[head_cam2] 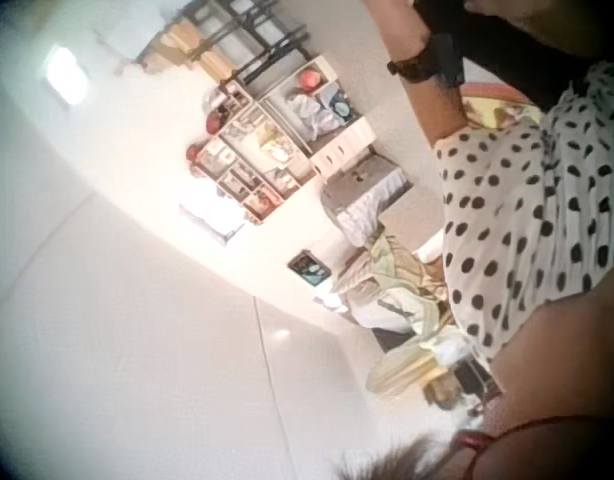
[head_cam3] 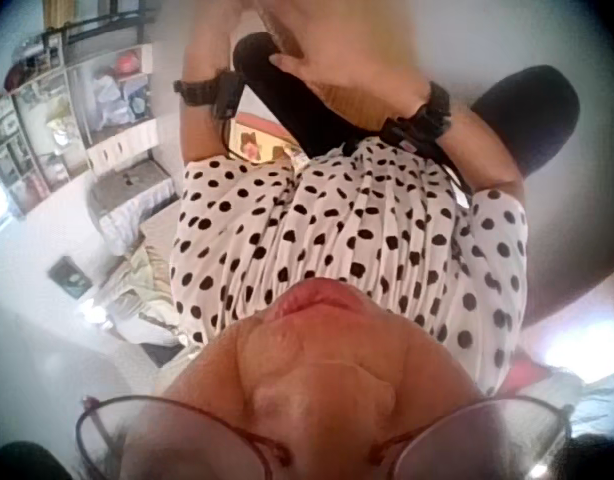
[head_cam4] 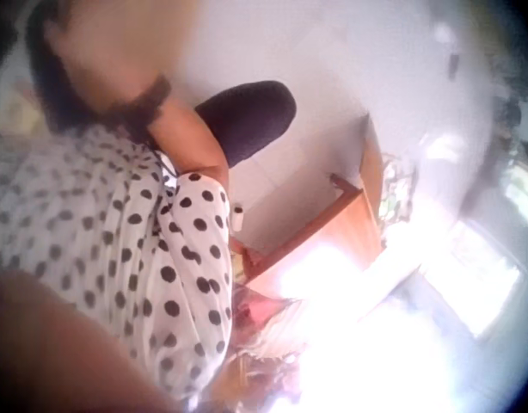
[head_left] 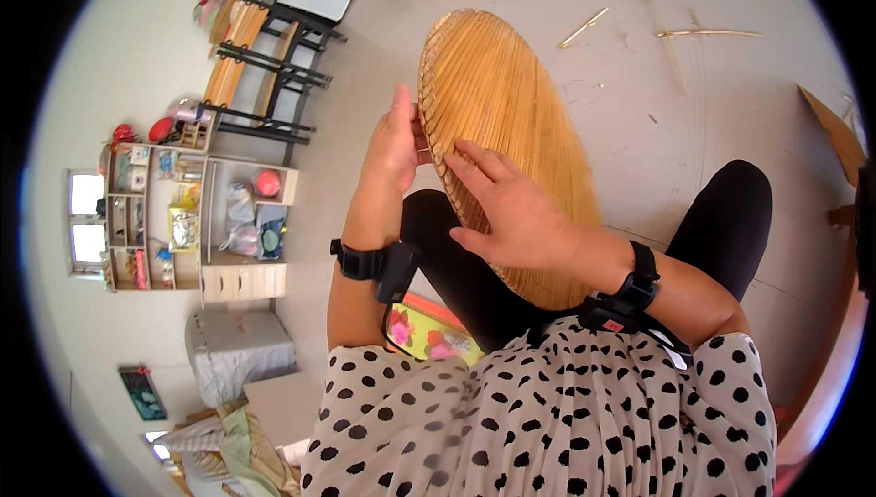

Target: The person sews the edge of a woven bamboo disc by hand using a needle and thread, pulling the thread through the gaps to secure the border.

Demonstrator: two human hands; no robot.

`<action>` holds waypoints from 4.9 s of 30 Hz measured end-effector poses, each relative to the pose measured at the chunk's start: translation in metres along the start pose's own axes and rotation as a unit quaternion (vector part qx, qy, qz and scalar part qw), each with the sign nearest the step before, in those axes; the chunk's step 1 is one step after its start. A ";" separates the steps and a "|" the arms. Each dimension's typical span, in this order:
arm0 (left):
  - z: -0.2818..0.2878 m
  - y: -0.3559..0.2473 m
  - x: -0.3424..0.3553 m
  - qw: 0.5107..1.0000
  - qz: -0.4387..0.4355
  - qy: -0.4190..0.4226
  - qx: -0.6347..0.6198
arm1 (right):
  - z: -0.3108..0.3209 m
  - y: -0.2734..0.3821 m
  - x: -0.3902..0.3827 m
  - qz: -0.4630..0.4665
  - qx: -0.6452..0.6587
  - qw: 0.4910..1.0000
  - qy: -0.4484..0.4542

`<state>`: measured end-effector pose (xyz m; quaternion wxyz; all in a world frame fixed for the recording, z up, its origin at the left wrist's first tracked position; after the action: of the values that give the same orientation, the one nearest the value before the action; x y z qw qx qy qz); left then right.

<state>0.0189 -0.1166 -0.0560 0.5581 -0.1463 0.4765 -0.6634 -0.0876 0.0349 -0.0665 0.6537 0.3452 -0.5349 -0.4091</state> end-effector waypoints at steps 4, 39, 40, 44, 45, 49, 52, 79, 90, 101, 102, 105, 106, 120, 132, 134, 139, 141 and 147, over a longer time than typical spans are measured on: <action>0.010 0.005 0.008 0.998 0.050 -0.011 0.024 | -0.010 -0.002 -0.007 0.004 -0.009 1.000 0.014; -0.140 -0.083 -0.018 0.967 -0.210 0.139 0.046 | 0.165 -0.034 -0.007 -0.086 0.063 0.929 -0.354; -0.148 -0.084 -0.019 0.964 -0.216 0.147 0.052 | 0.174 -0.036 -0.011 -0.103 0.056 0.925 -0.362; -0.167 -0.085 -0.025 0.961 -0.236 0.135 0.046 | 0.197 -0.040 -0.026 -0.150 0.031 0.907 -0.392; -0.163 -0.085 -0.022 0.962 -0.247 0.100 0.060 | 0.200 -0.040 -0.026 -0.152 0.034 0.912 -0.381; -0.154 -0.100 -0.012 0.920 -0.375 -0.080 0.084 | 0.208 -0.041 -0.036 -0.157 0.057 0.906 -0.389; -0.169 -0.105 -0.003 0.915 -0.389 -0.021 0.105 | 0.206 -0.041 -0.039 -0.169 0.068 0.904 -0.387; -0.129 -0.090 0.052 0.903 -0.387 0.178 0.060 | 0.181 -0.020 0.000 -0.254 -0.067 0.889 -0.376; -0.140 -0.085 0.056 0.849 -0.239 0.159 -0.444 | 0.162 -0.005 0.029 -0.264 -0.290 0.857 -0.335; -0.124 -0.095 0.048 0.901 -0.310 0.022 -0.304 | 0.156 0.001 0.057 -0.291 -0.446 0.817 -0.222; -0.126 -0.094 0.049 0.899 -0.311 0.015 -0.310 | 0.155 0.001 0.058 -0.286 -0.466 0.808 -0.220; -0.128 -0.094 0.051 0.902 -0.307 -0.025 -0.302 | 0.150 0.003 0.059 -0.257 -0.483 0.806 -0.226; -0.127 -0.094 0.051 0.901 -0.305 -0.046 -0.304 | 0.148 0.003 0.059 -0.260 -0.484 0.805 -0.225; -0.117 -0.101 0.054 0.877 -0.313 0.057 -0.359 | 0.147 0.005 0.059 -0.251 -0.492 0.802 -0.229; -0.094 -0.051 0.003 0.952 -0.223 0.188 -0.090 | 0.120 0.003 0.027 -0.115 -0.165 0.954 -0.221; -0.075 -0.046 0.002 0.962 -0.206 0.165 -0.077 | 0.093 0.003 0.028 -0.068 -0.150 0.969 -0.183; -0.021 -0.034 0.004 0.984 -0.152 0.096 -0.009 | 0.032 0.000 0.032 -0.041 -0.104 0.989 -0.093; -0.010 -0.031 0.005 0.988 -0.138 0.069 0.026 | 0.019 -0.002 0.029 -0.035 -0.093 0.991 -0.088; 0.019 -0.005 0.010 0.994 -0.080 -0.003 0.076 | -0.021 -0.009 0.005 -0.075 -0.050 0.996 -0.021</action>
<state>0.0263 -0.1343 -0.0462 0.5145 -0.1428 0.4098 -0.7396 -0.0680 0.0269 -0.0764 0.6260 0.3431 -0.4999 -0.4904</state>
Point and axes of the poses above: each hand's wrist, its own x-axis towards the middle knuckle, its own z-axis out of the back of the hand, y = z × x, the point moved 7 cm from there along x, towards the middle knuckle, and after that the axes turned 14 degrees about x, right-handed, at the moved point
